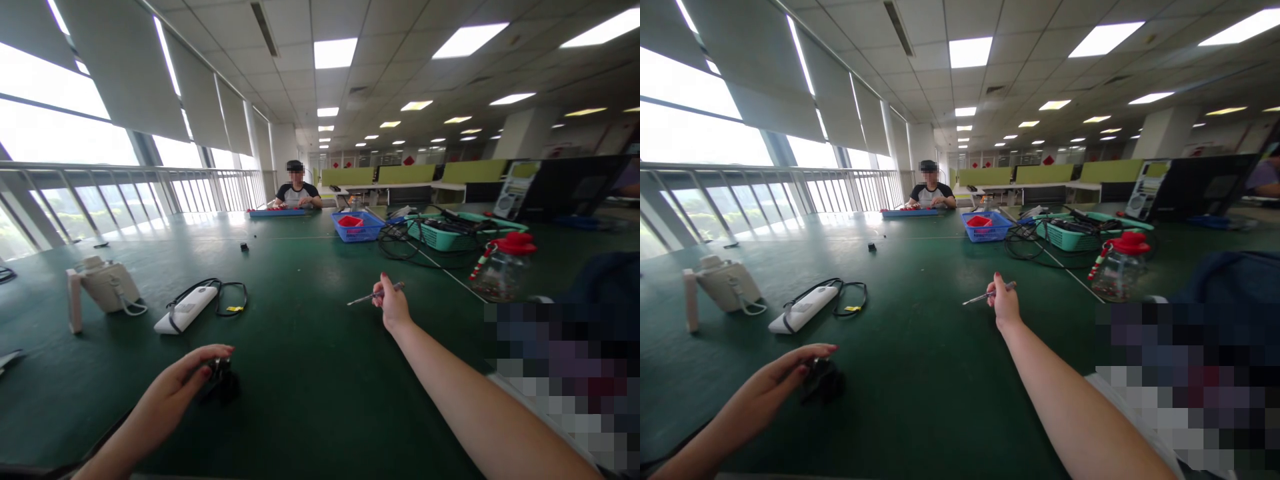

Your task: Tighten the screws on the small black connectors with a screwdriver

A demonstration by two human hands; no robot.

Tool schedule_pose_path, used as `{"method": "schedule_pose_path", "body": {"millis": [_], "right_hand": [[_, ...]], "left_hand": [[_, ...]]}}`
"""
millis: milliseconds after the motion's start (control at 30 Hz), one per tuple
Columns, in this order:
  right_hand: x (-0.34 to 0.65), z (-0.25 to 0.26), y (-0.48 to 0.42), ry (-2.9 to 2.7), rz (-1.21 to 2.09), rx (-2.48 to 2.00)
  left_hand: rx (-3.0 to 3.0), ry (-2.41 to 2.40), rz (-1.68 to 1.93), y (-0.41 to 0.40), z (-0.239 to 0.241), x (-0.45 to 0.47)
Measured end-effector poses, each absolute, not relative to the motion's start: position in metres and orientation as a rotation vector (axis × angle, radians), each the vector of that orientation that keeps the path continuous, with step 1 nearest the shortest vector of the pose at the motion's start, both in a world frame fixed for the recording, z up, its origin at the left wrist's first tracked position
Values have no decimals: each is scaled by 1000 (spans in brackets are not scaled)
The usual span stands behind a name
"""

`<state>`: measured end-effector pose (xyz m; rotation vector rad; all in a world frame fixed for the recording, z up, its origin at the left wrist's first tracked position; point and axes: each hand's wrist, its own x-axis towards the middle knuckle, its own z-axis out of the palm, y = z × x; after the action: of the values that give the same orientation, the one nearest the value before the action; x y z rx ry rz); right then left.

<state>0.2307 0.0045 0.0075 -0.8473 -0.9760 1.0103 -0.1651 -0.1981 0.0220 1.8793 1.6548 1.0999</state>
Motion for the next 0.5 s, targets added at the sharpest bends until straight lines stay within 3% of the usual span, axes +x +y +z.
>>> {"method": "schedule_pose_path", "body": {"millis": [167, 500], "right_hand": [[229, 6, 7, -969, 997, -851], [229, 10, 1, -994, 1013, -858]], "left_hand": [[1642, 1797, 1375, -203, 7, -174], [1905, 1864, 1208, -207, 5, -183]]}}
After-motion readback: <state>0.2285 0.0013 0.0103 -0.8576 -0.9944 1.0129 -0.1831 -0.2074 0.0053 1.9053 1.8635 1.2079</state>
